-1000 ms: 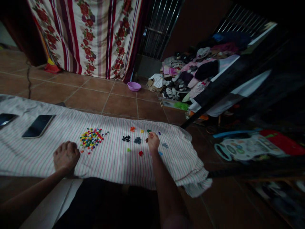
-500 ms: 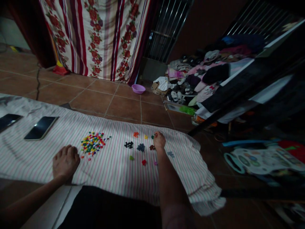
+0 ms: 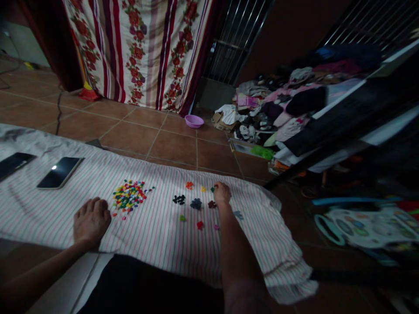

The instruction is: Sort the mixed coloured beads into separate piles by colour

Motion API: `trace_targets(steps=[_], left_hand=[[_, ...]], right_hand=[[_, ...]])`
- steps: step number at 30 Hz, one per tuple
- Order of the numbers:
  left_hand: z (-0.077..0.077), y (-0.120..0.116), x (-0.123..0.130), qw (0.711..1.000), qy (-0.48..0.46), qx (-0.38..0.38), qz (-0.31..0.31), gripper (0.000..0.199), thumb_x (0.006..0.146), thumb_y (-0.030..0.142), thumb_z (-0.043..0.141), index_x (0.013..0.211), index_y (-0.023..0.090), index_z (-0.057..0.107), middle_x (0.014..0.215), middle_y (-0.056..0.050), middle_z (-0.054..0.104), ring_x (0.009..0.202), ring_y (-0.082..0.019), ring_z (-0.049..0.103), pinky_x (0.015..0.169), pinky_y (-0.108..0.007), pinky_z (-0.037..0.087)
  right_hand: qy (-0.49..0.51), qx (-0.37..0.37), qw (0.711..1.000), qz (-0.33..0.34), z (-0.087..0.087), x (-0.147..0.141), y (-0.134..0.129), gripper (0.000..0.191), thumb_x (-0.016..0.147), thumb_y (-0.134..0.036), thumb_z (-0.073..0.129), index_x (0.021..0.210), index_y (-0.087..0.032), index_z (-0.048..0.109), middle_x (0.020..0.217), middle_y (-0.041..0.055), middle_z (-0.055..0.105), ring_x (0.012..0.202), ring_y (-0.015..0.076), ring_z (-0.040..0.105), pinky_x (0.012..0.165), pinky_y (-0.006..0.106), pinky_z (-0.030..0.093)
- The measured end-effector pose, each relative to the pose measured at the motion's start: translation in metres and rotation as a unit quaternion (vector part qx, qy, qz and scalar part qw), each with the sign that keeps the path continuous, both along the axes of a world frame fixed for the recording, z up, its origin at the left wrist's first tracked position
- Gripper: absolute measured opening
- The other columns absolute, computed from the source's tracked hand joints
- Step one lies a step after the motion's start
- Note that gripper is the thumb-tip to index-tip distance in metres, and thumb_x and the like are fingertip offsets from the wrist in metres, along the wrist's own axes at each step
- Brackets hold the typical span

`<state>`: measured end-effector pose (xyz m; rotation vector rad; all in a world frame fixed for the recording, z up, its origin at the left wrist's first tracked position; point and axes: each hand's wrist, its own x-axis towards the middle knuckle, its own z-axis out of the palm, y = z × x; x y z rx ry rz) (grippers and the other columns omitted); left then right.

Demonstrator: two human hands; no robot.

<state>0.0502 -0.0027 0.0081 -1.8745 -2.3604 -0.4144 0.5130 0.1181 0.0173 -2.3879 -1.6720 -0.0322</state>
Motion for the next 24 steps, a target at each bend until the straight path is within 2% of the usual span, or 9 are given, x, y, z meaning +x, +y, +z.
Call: trace_targets(steps=[11, 16, 24], left_hand=[[0.0008, -0.0001, 0.0013, 1.000, 0.008, 0.005, 0.006, 0.028, 0.090, 0.026, 0.037, 0.104, 0.016, 0.059, 0.129, -0.011, 0.059, 0.125, -0.030, 0.047, 0.101, -0.043, 0.036], [-0.0012, 0.0002, 0.0000, 1.000, 0.006, 0.016, -0.001, 0.027, 0.089, 0.026, 0.038, 0.102, 0.015, 0.059, 0.127, -0.013, 0.059, 0.124, -0.031, 0.048, 0.100, -0.044, 0.037], [-0.0054, 0.0004, -0.0020, 0.999, -0.006, 0.043, -0.003, 0.024, 0.087, 0.023, 0.042, 0.101, 0.015, 0.060, 0.124, -0.015, 0.060, 0.121, -0.032, 0.049, 0.097, -0.045, 0.038]], right_hand=[[0.015, -0.004, 0.999, 0.034, -0.0041, 0.0004, 0.0040, 0.041, 0.077, -0.003, 0.045, 0.100, -0.018, 0.076, 0.101, 0.0096, 0.073, 0.096, 0.0192, 0.066, 0.084, 0.025, 0.045], [0.058, 0.011, 0.998, 0.017, -0.0034, 0.0036, 0.0060, 0.044, 0.071, -0.002, 0.045, 0.100, -0.018, 0.076, 0.104, 0.0079, 0.074, 0.096, 0.0183, 0.067, 0.083, 0.024, 0.047], [0.044, 0.047, 0.998, 0.019, -0.0019, 0.0052, 0.0001, 0.041, 0.071, -0.006, 0.044, 0.095, -0.018, 0.075, 0.095, 0.0081, 0.074, 0.088, 0.0195, 0.067, 0.080, 0.028, 0.049]])
